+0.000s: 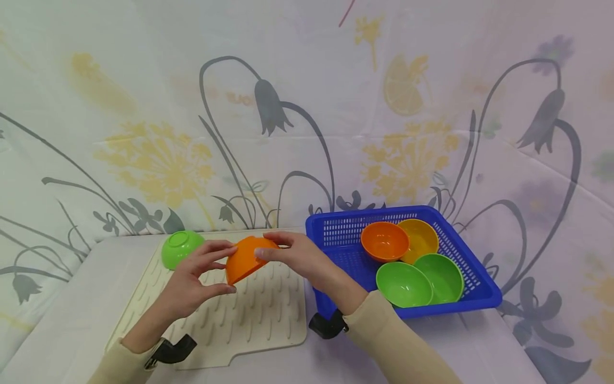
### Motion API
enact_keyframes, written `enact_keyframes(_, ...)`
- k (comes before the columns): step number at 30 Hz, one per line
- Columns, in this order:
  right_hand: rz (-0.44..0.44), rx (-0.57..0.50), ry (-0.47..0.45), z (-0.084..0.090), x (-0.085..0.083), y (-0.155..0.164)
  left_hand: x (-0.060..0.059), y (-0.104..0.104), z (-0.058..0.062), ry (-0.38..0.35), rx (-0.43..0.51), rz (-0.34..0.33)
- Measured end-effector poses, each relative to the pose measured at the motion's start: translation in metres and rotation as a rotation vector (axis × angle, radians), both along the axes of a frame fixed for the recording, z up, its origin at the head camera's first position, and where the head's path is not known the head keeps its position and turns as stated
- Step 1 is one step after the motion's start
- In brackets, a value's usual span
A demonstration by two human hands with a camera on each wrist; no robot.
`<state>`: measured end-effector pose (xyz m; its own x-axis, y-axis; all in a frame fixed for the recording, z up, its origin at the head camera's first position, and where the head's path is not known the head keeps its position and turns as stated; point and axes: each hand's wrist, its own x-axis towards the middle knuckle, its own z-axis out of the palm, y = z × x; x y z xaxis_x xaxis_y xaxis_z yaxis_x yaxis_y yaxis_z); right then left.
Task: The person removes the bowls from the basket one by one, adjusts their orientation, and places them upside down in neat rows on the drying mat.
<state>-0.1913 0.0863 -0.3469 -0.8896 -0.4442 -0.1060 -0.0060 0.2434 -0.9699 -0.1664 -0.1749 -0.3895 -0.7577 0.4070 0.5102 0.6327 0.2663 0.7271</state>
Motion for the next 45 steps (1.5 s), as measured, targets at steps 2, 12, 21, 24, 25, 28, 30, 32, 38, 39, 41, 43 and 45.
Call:
enact_keyframes(2,-0.01,0.002,0.0,0.002,0.0,-0.001,-0.001,0.001,0.001,0.014,0.001,0.0)
enact_keyframes(12,0.01,-0.047,-0.011,0.005,0.0,0.003,-0.002,-0.001,0.0,-0.331,0.143,0.011)
enact_keyframes(21,0.045,-0.113,0.011,0.001,0.0,0.003,-0.004,-0.004,-0.002,-0.542,0.163,-0.012)
enact_keyframes(24,0.041,-0.115,0.031,0.001,0.003,0.0,-0.005,-0.005,-0.003,-0.554,0.176,-0.039)
enact_keyframes(25,0.041,-0.11,0.046,0.001,0.004,-0.002,-0.005,-0.006,-0.004,-0.554,0.183,-0.05)
enact_keyframes(28,0.025,-0.088,0.093,-0.001,0.009,-0.009,-0.005,-0.007,-0.006,-0.53,0.195,-0.064)
enact_keyframes(30,-0.002,-0.062,0.13,-0.004,0.013,-0.014,-0.004,-0.005,-0.007,-0.506,0.193,-0.048)
enact_keyframes(32,-0.034,-0.038,0.159,-0.006,0.016,-0.021,-0.004,-0.004,-0.009,-0.484,0.186,-0.017)
enact_keyframes(38,-0.13,-0.043,0.158,-0.018,0.024,-0.037,-0.001,-0.002,-0.012,-0.458,0.139,0.088)
enact_keyframes(39,-0.146,-0.054,0.148,-0.02,0.025,-0.039,-0.001,-0.002,-0.012,-0.455,0.133,0.1)
enact_keyframes(41,-0.178,-0.078,0.128,-0.025,0.025,-0.043,-0.001,-0.003,-0.014,-0.447,0.125,0.117)
enact_keyframes(43,-0.212,-0.098,0.104,-0.03,0.026,-0.047,-0.003,-0.004,-0.017,-0.438,0.12,0.126)
enact_keyframes(45,-0.25,-0.118,0.072,-0.035,0.026,-0.051,-0.005,-0.005,-0.021,-0.431,0.11,0.138)
